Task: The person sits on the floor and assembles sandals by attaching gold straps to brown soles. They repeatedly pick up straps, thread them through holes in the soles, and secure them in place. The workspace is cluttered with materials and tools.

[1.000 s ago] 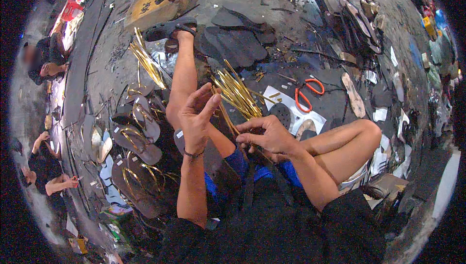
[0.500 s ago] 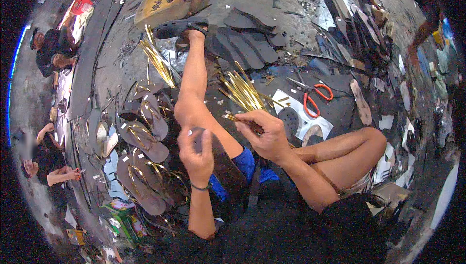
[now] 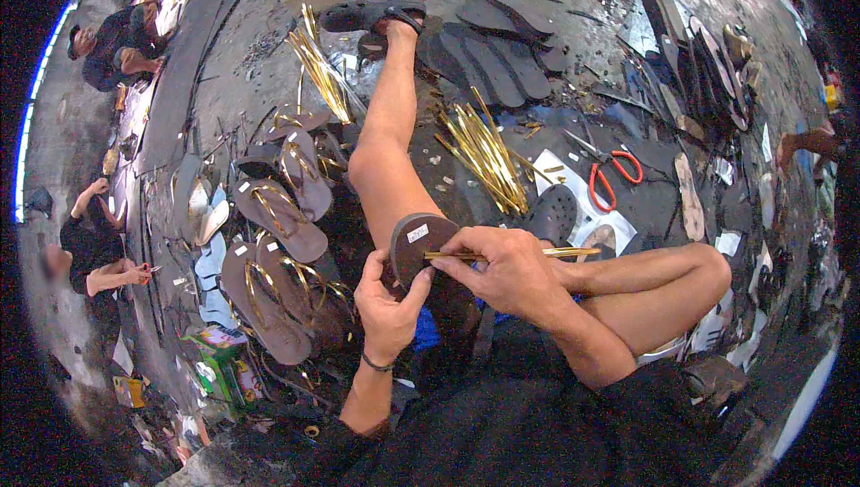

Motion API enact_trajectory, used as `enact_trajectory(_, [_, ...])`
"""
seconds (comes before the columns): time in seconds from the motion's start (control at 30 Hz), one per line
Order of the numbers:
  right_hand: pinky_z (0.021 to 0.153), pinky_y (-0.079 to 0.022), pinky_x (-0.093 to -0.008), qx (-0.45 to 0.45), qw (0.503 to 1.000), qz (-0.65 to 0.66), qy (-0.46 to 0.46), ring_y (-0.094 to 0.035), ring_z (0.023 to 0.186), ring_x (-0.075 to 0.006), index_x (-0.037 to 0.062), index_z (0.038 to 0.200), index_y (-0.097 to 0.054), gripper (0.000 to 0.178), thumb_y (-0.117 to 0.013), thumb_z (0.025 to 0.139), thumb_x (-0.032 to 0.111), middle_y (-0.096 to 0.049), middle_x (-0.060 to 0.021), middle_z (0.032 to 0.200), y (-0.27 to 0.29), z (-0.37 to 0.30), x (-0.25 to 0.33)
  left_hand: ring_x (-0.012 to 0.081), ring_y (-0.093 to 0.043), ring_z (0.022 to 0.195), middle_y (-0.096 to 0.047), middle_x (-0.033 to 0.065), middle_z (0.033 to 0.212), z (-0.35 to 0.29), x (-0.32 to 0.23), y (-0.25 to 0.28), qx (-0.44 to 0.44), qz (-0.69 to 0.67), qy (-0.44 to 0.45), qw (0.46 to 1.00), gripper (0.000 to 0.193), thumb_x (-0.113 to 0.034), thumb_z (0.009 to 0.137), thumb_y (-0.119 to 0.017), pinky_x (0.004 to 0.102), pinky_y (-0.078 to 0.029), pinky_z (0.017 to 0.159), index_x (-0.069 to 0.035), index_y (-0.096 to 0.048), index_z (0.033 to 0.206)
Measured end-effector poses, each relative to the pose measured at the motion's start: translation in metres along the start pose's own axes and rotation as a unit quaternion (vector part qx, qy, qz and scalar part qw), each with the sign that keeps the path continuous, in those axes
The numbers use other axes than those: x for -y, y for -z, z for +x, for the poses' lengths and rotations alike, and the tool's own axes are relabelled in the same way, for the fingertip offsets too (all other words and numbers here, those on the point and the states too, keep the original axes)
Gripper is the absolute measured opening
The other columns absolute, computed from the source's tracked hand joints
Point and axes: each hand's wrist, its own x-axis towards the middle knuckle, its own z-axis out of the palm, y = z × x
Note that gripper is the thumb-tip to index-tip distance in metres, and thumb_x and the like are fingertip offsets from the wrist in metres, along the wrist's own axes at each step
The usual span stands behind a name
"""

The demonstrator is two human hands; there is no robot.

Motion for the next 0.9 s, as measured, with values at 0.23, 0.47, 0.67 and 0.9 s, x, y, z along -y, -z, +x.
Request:
enact_trajectory(0.23, [0.067, -0.055, -0.0457, -0.027, 0.993, -0.114, 0.025, -0.069, 0.076, -0.0353, 0.0094, 0.089, -0.070, 0.026, -0.072, 0.084, 0.034, -0.070, -0.0156, 0.081, 0.000, -0.006, -0.005, 0.0110, -0.062, 0.090, -0.062, 0.0027, 0.095, -0.007, 0.000, -0.005, 0.005, 0.084, -0.032, 0.996, 0.025, 0.006, 0.081, -0.070, 0.0256, -0.051, 0.083, 0.001, -0.062, 0.104])
enact_trajectory(0.47, [0.073, -0.053, -0.0507, 0.024, 0.997, 0.066, -0.007, -0.066, 0.082, -0.0423, 0.0027, 0.099, -0.063, 0.025, -0.070, 0.084, 0.022, -0.068, -0.0211, 0.087, -0.028, -0.014, -0.033, 0.0134, -0.062, 0.094, -0.062, 0.0063, 0.101, -0.003, 0.017, 0.001, 0.019, 0.132, -0.039, 0.990, 0.025, 0.007, 0.078, -0.070, 0.0264, -0.050, 0.084, 0.000, -0.063, 0.101])
enact_trajectory(0.67, [0.081, -0.051, -0.0511, -0.016, 0.998, -0.042, -0.044, -0.065, 0.092, -0.0431, -0.0019, 0.102, -0.063, 0.023, -0.063, 0.088, 0.016, -0.067, -0.0242, 0.095, -0.019, -0.022, -0.033, 0.0210, -0.061, 0.106, -0.060, 0.0119, 0.114, 0.005, 0.015, -0.005, 0.081, 0.122, -0.068, 0.987, 0.025, 0.007, 0.080, -0.068, 0.0321, -0.052, 0.089, 0.002, -0.066, 0.104])
enact_trajectory(0.9, [0.077, -0.052, -0.0493, 0.035, 0.997, -0.062, 0.035, -0.065, 0.088, -0.0421, -0.0017, 0.098, -0.065, 0.020, -0.064, 0.085, 0.014, -0.067, -0.0236, 0.089, 0.013, -0.046, -0.043, 0.0285, -0.061, 0.111, -0.065, 0.0131, 0.114, -0.003, -0.006, -0.030, 0.108, 0.198, -0.223, 0.948, 0.039, 0.004, 0.071, -0.076, 0.0399, -0.049, 0.095, -0.005, -0.067, 0.108])
